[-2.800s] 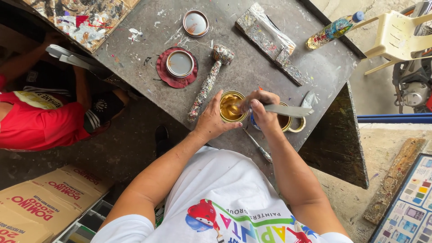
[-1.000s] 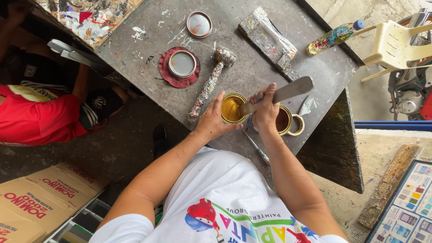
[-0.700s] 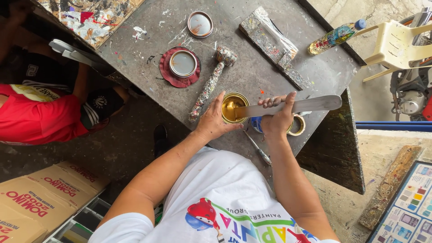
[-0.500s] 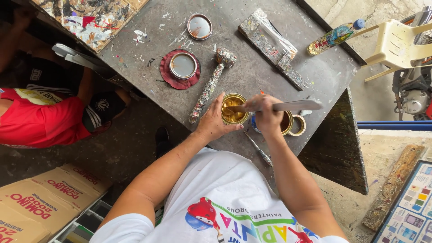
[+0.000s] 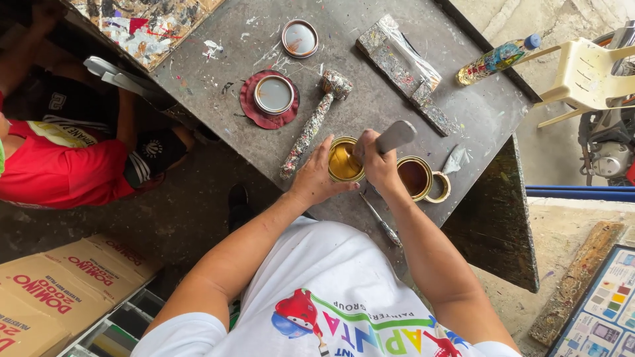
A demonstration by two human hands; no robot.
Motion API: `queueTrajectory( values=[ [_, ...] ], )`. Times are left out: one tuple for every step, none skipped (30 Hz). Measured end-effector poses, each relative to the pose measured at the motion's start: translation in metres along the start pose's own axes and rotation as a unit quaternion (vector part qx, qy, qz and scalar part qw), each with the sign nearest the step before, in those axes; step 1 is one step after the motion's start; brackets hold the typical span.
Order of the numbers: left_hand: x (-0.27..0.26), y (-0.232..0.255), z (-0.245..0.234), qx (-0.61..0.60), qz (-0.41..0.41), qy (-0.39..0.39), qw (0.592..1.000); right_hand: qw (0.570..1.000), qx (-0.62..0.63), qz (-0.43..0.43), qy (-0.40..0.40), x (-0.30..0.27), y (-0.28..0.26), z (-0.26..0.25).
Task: Stirring paint in a small container with a spatula and using a hammer to tap on paint can lids.
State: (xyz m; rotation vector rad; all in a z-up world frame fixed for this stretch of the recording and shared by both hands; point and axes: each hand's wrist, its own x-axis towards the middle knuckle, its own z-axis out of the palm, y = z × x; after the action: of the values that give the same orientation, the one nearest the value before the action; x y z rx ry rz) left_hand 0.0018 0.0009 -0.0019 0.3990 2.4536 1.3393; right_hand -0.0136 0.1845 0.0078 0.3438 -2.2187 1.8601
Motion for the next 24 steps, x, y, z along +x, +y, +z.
queueTrajectory(
  values=[
    [0.000, 0.001, -0.001, 0.000, 0.001, -0.001, 1.000, 1.000, 0.000, 0.000, 0.001, -0.001, 0.001, 0.001],
    [0.000, 0.001, -0.002, -0.005, -0.005, -0.006, 1.000, 0.998, 0.019, 0.023, 0.057, -0.003, 0.003, 0.002],
    [-0.001, 0.002, -0.002, -0.010, -0.010, -0.010, 1.000, 0.992, 0.038, 0.045, 0.113, -0.005, 0.004, 0.003],
    [-0.001, 0.004, -0.004, -0.009, -0.008, -0.012, 1.000, 0.992, 0.038, 0.045, 0.116, -0.006, 0.002, 0.006],
    [-0.001, 0.006, -0.005, -0.002, -0.015, -0.020, 1.000, 0.970, 0.111, 0.082, 0.198, -0.006, 0.000, 0.010],
    [-0.001, 0.008, -0.006, 0.005, -0.022, -0.026, 0.999, 0.936, 0.183, 0.119, 0.277, -0.005, -0.002, 0.012],
    [0.000, 0.008, -0.006, 0.006, -0.019, -0.027, 0.999, 0.936, 0.183, 0.117, 0.278, -0.003, -0.011, 0.012],
    [0.000, 0.007, -0.005, 0.004, -0.025, -0.030, 0.999, 0.913, 0.216, 0.144, 0.316, -0.002, -0.019, 0.012],
    [0.000, 0.006, -0.005, 0.002, -0.031, -0.033, 0.999, 0.886, 0.248, 0.171, 0.352, -0.001, -0.028, 0.012],
    [0.001, 0.005, -0.004, 0.001, -0.029, -0.033, 0.999, 0.886, 0.247, 0.169, 0.353, -0.001, -0.033, 0.010],
    [0.001, 0.004, -0.003, 0.007, -0.030, -0.033, 0.999, 0.868, 0.271, 0.180, 0.374, -0.001, -0.038, 0.007],
    [0.001, 0.002, -0.003, 0.011, -0.032, -0.032, 0.999, 0.850, 0.296, 0.191, 0.393, -0.001, -0.042, 0.005],
    [0.002, 0.002, -0.003, 0.010, -0.031, -0.031, 0.999, 0.850, 0.295, 0.190, 0.392, -0.004, -0.042, 0.003],
    [0.002, 0.002, -0.003, 0.009, -0.031, -0.034, 0.999, 0.852, 0.298, 0.170, 0.395, -0.007, -0.042, 0.001],
    [0.002, 0.001, -0.003, 0.008, -0.031, -0.037, 0.999, 0.854, 0.301, 0.151, 0.397, -0.010, -0.042, 0.000],
    [0.002, 0.001, -0.004, 0.007, -0.033, -0.035, 0.999, 0.855, 0.301, 0.151, 0.395, -0.015, -0.036, -0.002],
    [0.002, 0.001, -0.004, 0.002, -0.028, -0.031, 0.999, 0.879, 0.295, 0.112, 0.357, -0.021, -0.030, -0.005],
    [0.001, 0.001, -0.004, -0.003, -0.023, -0.029, 0.999, 0.900, 0.288, 0.071, 0.319, -0.027, -0.024, -0.007],
    [0.001, 0.001, -0.004, -0.003, -0.024, -0.028, 0.999, 0.900, 0.289, 0.071, 0.318, -0.029, -0.020, -0.007],
    [0.001, 0.001, -0.005, -0.004, -0.025, -0.033, 0.999, 0.923, 0.277, 0.033, 0.266, -0.031, -0.016, -0.007],
    [0.002, 0.001, -0.006, -0.005, -0.027, -0.039, 0.999, 0.941, 0.264, -0.005, 0.212, -0.033, -0.012, -0.007],
    [0.002, 0.000, -0.005, -0.004, -0.025, -0.039, 0.999, 0.941, 0.264, -0.007, 0.213, -0.026, -0.014, -0.003],
    [0.002, -0.001, -0.004, -0.002, -0.021, -0.039, 0.999, 0.950, 0.251, -0.070, 0.169, -0.020, -0.016, 0.002],
    [0.002, -0.002, -0.003, -0.001, -0.017, -0.039, 0.999, 0.955, 0.236, -0.133, 0.125, -0.013, -0.018, 0.006]
  ],
)
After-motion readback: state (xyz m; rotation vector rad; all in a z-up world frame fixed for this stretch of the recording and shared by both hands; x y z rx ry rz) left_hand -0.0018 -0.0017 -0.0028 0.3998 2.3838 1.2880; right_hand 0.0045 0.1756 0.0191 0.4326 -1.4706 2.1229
